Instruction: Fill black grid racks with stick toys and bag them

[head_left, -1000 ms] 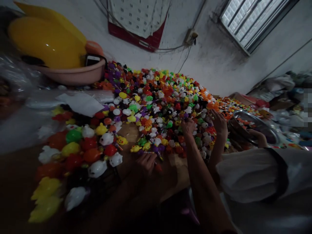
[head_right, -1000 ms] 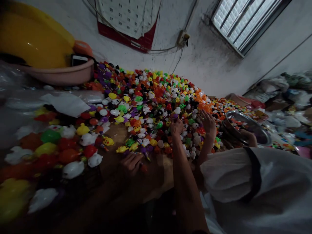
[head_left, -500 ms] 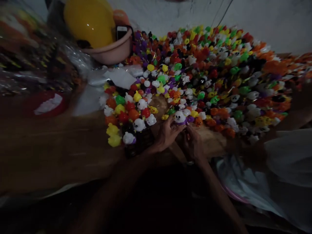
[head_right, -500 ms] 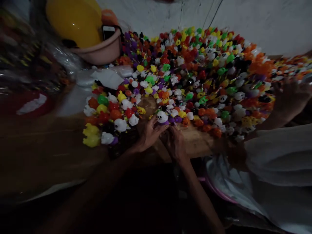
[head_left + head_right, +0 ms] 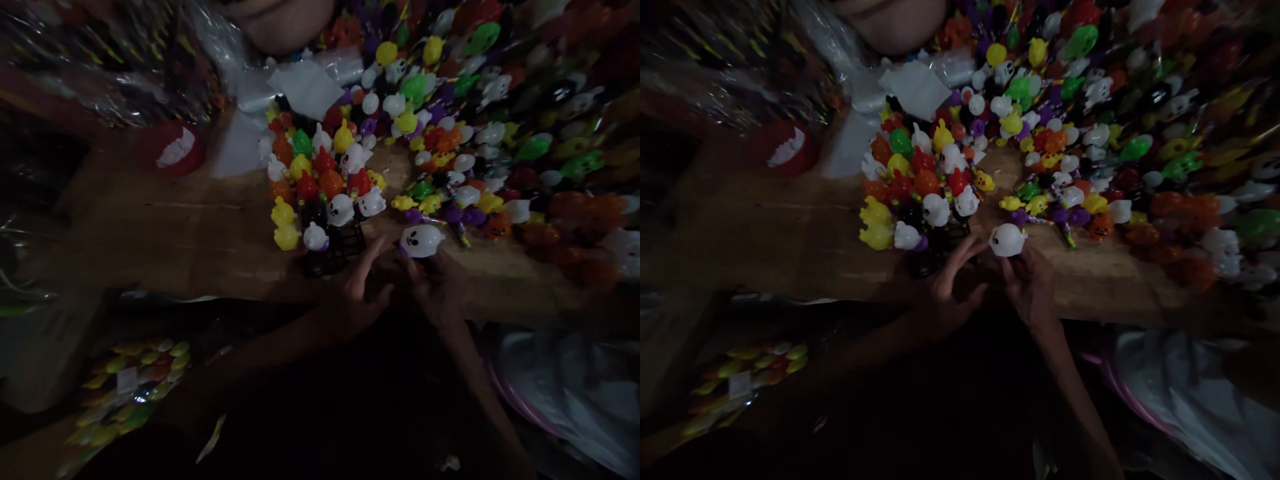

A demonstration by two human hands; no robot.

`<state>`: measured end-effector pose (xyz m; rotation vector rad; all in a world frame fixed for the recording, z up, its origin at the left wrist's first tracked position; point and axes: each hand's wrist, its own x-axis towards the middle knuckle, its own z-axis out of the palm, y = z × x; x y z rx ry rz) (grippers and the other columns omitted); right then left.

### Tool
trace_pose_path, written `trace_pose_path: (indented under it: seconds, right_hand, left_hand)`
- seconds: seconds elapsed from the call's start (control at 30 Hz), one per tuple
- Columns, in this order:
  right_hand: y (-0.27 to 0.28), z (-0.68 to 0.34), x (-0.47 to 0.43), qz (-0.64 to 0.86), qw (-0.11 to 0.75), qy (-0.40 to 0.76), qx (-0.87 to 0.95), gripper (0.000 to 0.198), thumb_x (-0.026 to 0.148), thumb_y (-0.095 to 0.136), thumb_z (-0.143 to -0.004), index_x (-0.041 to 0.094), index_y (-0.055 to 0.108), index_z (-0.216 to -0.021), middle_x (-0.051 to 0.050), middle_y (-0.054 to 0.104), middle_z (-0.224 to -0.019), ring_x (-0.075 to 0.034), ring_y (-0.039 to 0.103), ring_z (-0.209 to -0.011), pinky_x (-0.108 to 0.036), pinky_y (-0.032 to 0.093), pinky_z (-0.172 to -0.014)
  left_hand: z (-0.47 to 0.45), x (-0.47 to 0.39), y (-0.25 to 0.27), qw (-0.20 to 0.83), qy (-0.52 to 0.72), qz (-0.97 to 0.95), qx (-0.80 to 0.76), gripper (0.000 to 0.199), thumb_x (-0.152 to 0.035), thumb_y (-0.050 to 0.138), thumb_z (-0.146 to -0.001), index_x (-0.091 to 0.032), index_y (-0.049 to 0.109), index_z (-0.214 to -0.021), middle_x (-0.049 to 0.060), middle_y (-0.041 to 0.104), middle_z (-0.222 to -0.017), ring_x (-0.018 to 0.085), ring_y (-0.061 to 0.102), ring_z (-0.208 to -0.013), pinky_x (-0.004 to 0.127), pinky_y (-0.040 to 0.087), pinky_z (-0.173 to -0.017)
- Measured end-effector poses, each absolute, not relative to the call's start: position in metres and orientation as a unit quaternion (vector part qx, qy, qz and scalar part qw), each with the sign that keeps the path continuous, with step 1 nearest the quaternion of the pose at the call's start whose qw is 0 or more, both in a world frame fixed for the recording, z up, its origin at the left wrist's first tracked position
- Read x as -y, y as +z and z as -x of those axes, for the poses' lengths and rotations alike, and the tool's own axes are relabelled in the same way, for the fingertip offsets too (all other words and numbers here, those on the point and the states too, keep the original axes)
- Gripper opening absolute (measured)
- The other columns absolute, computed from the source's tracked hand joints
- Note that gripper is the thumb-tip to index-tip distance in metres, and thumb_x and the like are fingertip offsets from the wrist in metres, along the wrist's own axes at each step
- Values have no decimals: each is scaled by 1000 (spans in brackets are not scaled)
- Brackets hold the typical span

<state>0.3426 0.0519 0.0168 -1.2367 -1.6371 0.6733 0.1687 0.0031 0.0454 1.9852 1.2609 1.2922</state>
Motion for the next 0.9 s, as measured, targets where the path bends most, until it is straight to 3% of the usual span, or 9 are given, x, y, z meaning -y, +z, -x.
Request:
trace_pose_path:
  seconds: [0.1, 0.23, 0.47, 0.63, 0.77, 0.9]
  right_hand:
    - [9, -316, -58, 461, 462, 302, 695, 16, 37, 69, -88, 22, 73, -89, -4, 74, -86, -21, 70, -80, -33, 57, -75]
    - [6, -279, -65, 430, 472, 320, 700, 15, 35, 65, -91, 22, 73, -90, -2, 73, -81, -19, 68, -74, -32, 56, -71]
    - [-7, -274, -65, 470, 460, 194, 728, 23, 43, 62, -95, 22, 71, -89, -3, 72, -78, -18, 65, -68, -31, 55, -64]
    - [-6, -278, -65, 482, 393, 138, 771, 27, 48, 62, -96, 23, 71, -94, -6, 72, -81, -20, 65, -73, -34, 56, -69]
    - [2, -270, -67, 456, 358, 141, 803, 31, 43, 50, -103, 22, 72, -97, -7, 72, -82, -21, 67, -78, -32, 55, -70]
    - [8, -266, -74, 436, 327, 164, 822, 27, 39, 52, -102, 21, 71, -95, -8, 72, -85, -19, 65, -77, -29, 53, -66]
  left_hand:
    - [-139, 21, 30, 74, 432, -773, -459, 50, -13, 59, -96, -18, 51, -145, 10, 74, -127, 23, 68, -122, 38, 57, -107]
    - [-118, 27, 7, 2, 368, -793, -485, 39, -13, 56, -95, -11, 60, -134, 15, 74, -127, 29, 64, -131, 45, 54, -108]
    - [-117, 22, -9, 0, 367, -783, -503, 45, -17, 53, -97, -9, 55, -141, 17, 71, -132, 29, 64, -131, 45, 54, -108]
    - [-113, 22, -9, 25, 392, -776, -493, 46, -16, 53, -97, -11, 55, -143, 16, 71, -133, 28, 62, -134, 46, 54, -111]
    - [-113, 23, -5, 22, 412, -763, -498, 33, -15, 55, -97, -11, 63, -129, 15, 75, -122, 25, 69, -121, 41, 58, -105]
    - [-114, 27, 32, -1, 439, -766, -469, 21, -13, 61, -95, -14, 67, -115, 9, 78, -106, 21, 73, -107, 36, 59, -97]
